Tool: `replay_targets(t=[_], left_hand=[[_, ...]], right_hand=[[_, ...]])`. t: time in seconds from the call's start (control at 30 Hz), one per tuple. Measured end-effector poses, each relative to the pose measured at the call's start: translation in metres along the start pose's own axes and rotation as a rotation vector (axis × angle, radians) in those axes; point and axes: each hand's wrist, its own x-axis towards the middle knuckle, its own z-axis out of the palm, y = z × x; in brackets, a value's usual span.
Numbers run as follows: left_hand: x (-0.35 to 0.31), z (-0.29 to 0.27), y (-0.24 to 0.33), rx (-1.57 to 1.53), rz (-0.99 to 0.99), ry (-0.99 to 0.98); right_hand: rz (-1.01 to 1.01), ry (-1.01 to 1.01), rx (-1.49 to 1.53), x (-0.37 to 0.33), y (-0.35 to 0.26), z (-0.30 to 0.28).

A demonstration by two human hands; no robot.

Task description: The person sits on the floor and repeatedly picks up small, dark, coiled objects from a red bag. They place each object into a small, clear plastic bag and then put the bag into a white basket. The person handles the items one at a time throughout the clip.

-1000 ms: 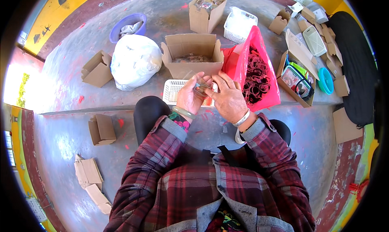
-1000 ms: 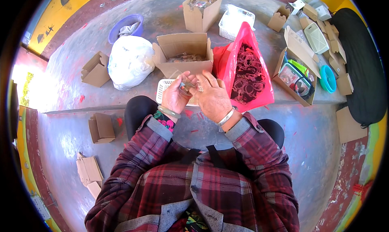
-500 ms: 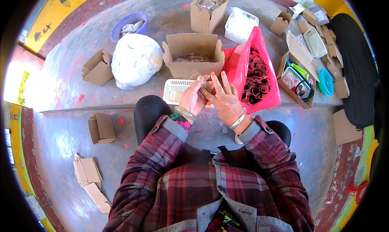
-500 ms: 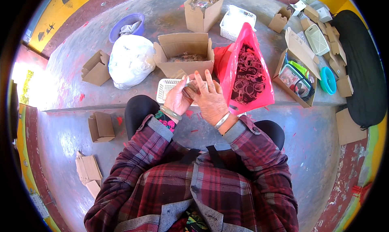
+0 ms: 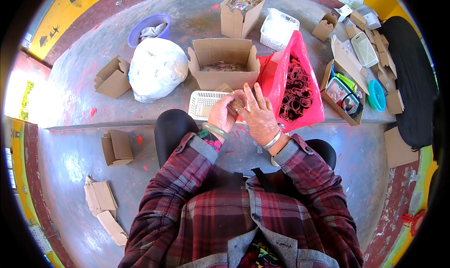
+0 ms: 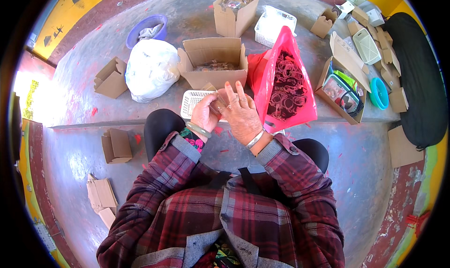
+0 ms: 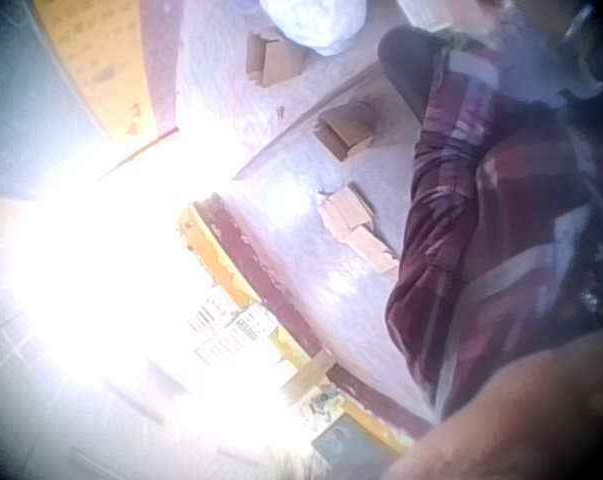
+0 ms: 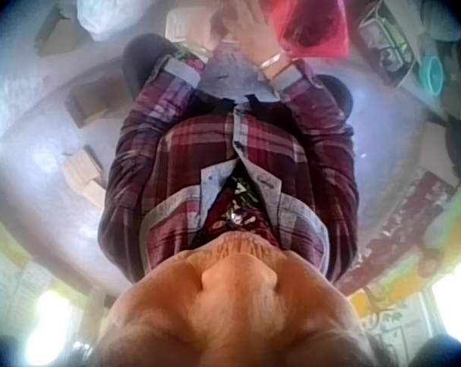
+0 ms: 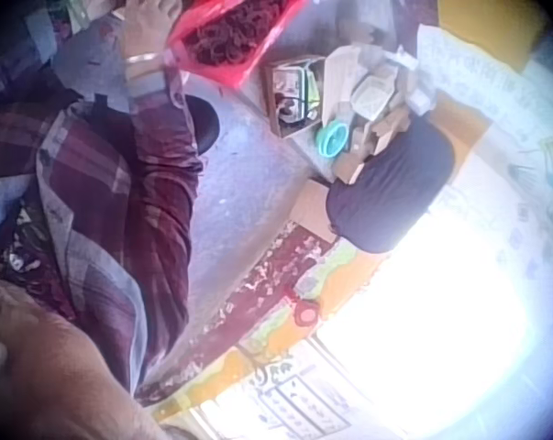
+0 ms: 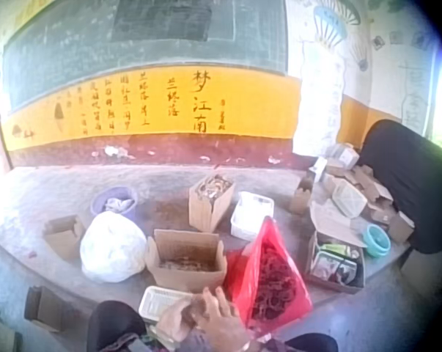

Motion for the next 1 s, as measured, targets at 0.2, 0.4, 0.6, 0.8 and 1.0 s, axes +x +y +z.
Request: replay_targets(t=[0.2,0.4,0.6,0.8,1.0], left_hand=[[-0.004,0.011,0.003,-0.02,0.063,0.016],[-0.008,0.014,0.007,-0.118,-0.002,-0.041],[-0.001,0.007,0.0,-0.092,-0.006,-0.061],[-0.003,0.008,0.001,-0.073,-0.014,-0.058],[-0.003,0.003,-0.002,-0.024,-0.028,-0.084]], right_hand=[[0.006,-0.01,0.055,-0.002,0.0,-0.001],[-0.008,-0.013,0.086,-0.002,0.001,-0.001],[0.002,-0.01,0.035,-0.001,0.001,0.002],[0.011,0.02,0.041,-0.002,0.0,0.004],[0.016,0.062,-0.014,-0.002,-0.004,0.005]])
